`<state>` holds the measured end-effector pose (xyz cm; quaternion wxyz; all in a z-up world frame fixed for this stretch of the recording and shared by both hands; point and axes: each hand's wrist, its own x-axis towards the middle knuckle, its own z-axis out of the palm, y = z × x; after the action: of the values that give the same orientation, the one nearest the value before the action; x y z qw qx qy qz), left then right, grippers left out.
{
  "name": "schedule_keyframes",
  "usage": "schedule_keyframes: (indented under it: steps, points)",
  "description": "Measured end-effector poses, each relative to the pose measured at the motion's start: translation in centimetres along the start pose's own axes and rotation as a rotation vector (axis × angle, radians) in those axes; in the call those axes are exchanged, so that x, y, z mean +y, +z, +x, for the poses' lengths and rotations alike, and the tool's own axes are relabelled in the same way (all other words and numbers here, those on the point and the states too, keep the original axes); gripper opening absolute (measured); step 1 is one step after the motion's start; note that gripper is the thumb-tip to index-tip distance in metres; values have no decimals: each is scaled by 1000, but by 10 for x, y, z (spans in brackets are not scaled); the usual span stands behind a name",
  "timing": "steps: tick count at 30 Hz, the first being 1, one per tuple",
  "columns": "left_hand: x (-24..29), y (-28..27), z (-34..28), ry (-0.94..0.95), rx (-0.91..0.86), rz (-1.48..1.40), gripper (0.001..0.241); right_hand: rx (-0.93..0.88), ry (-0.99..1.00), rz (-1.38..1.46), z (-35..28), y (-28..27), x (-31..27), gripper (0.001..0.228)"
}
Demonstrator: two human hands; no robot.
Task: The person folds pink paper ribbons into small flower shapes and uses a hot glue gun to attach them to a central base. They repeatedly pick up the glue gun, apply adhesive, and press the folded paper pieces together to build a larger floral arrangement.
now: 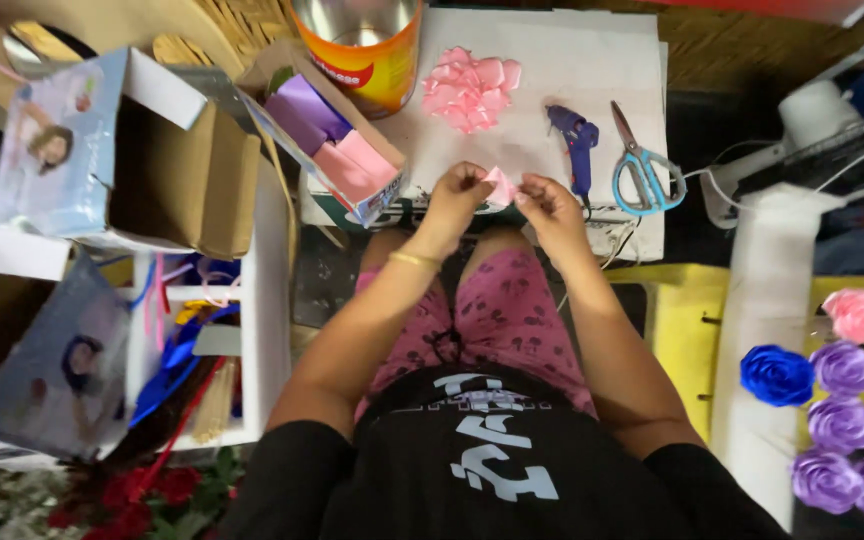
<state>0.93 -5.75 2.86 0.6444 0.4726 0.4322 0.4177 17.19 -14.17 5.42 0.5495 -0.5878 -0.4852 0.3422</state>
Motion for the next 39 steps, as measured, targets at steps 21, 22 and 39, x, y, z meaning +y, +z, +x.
schedule_keyframes:
  steps: [21, 22, 39]
  points:
    - [194, -11, -241, 643, -114, 335, 9, -188, -411, -39, -140, -10, -231, 11]
    - [195, -12, -248, 649, -113, 337, 9, -189, -418, -38, -145, -10, -232, 11]
    - [219, -9, -307, 1088, 22, 461, 8, -133, -656, -177, -190, -1, -271, 3]
